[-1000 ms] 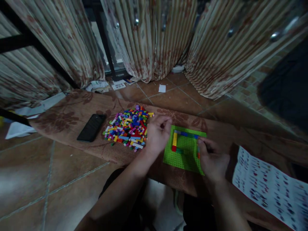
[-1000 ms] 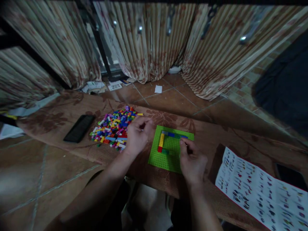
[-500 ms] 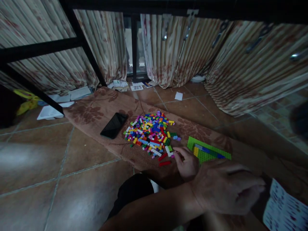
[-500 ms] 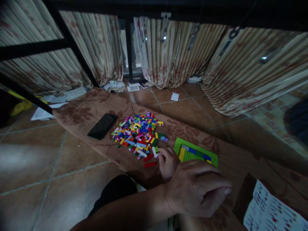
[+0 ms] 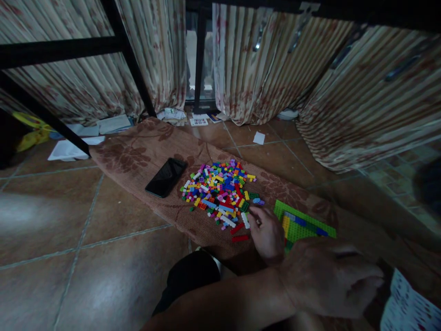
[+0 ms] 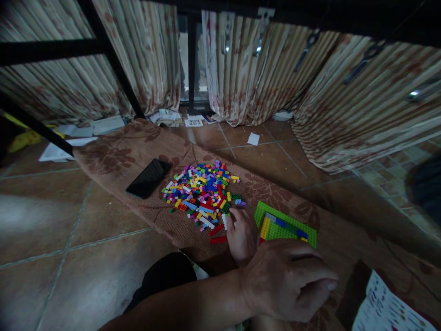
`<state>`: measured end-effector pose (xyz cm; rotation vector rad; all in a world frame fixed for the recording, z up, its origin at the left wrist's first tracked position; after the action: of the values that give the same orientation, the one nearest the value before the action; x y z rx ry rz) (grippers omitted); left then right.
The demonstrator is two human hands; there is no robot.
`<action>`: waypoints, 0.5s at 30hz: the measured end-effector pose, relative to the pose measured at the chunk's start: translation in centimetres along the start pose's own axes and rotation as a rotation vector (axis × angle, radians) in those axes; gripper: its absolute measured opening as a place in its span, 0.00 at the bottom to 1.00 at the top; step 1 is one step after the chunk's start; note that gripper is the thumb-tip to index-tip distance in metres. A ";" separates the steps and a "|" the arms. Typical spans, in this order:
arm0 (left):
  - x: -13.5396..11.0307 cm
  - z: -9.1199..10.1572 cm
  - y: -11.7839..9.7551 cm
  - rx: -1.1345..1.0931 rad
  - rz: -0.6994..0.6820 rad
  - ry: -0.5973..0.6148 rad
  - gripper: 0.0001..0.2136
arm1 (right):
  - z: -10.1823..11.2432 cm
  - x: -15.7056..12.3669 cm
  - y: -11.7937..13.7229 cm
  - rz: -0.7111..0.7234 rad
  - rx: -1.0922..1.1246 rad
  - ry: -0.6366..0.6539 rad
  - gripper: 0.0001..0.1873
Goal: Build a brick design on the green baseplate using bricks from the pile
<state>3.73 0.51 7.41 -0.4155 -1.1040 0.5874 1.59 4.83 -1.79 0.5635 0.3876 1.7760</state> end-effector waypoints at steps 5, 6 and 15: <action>0.0 0.3 0.4 0.023 0.007 0.041 0.11 | -2.1 1.2 1.1 0.009 -0.117 -0.006 0.18; 0.0 0.3 0.5 0.030 0.008 0.037 0.11 | -2.4 1.5 1.1 -0.001 -0.127 -0.006 0.18; 0.8 2.5 1.3 -0.039 0.138 -0.061 0.10 | -2.5 1.8 1.3 -0.086 -0.048 0.034 0.19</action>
<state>1.36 2.12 8.23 -0.5132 -1.1523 0.7051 -1.19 6.27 -2.88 0.4762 0.3865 1.7096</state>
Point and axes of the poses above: each hand's wrist, its own x-axis towards the middle knuckle, its own z-axis out of the back of the hand, y = z × x, the point moved 5 cm from there along x, towards the middle knuckle, and after that the axes turned 6 degrees about -z, right-handed, at the moved point
